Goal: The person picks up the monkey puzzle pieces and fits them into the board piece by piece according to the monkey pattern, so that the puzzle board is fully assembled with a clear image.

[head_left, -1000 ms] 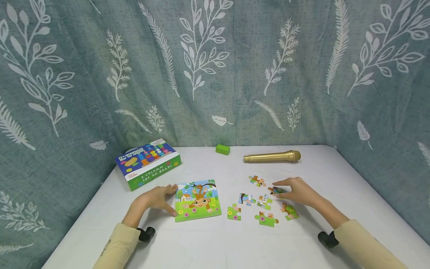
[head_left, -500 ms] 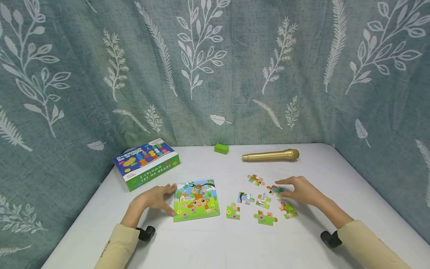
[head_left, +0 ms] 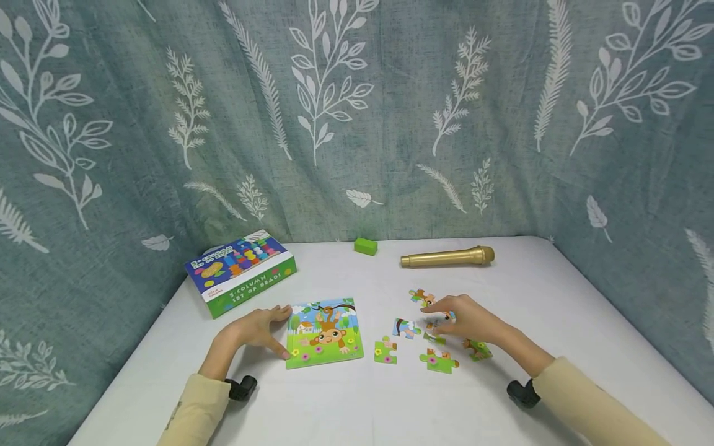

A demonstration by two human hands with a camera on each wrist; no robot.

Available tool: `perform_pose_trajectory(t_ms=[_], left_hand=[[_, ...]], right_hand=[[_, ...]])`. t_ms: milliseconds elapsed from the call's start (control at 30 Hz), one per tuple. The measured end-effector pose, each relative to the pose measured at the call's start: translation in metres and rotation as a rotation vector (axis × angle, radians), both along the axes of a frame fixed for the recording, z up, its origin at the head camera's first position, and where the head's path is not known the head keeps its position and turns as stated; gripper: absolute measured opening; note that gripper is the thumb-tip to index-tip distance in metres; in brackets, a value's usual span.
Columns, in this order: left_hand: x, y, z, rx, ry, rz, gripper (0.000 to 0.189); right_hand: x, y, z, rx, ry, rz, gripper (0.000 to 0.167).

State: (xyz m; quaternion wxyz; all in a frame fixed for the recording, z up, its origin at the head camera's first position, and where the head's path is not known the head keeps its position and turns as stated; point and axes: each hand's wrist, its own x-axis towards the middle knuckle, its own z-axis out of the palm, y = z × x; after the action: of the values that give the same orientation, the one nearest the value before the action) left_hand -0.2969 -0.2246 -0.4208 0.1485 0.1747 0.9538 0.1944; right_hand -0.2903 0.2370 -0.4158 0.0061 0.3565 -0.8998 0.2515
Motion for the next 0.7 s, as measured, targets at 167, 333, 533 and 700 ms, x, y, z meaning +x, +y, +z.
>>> perform_pose_trajectory(t_ms=[167, 333, 533, 700], left_hand=[[-0.001, -0.001, -0.001, 0.002, 0.004, -0.008, 0.102], [-0.003, -0.001, 0.000, -0.012, 0.005, -0.009, 0.102], [-0.004, 0.001, 0.003, -0.030, 0.001, -0.001, 0.101], [-0.003, 0.000, 0.003, -0.035, -0.005, 0.006, 0.101]], right_hand=[[-0.006, -0.015, -0.004, 0.036, -0.001, 0.056, 0.044], [-0.013, -0.026, -0.008, 0.073, -0.065, 0.109, 0.048], [-0.024, -0.038, 0.000, 0.174, -0.096, 0.234, 0.055], [-0.030, -0.045, 0.003, 0.217, -0.158, 0.226, 0.055]])
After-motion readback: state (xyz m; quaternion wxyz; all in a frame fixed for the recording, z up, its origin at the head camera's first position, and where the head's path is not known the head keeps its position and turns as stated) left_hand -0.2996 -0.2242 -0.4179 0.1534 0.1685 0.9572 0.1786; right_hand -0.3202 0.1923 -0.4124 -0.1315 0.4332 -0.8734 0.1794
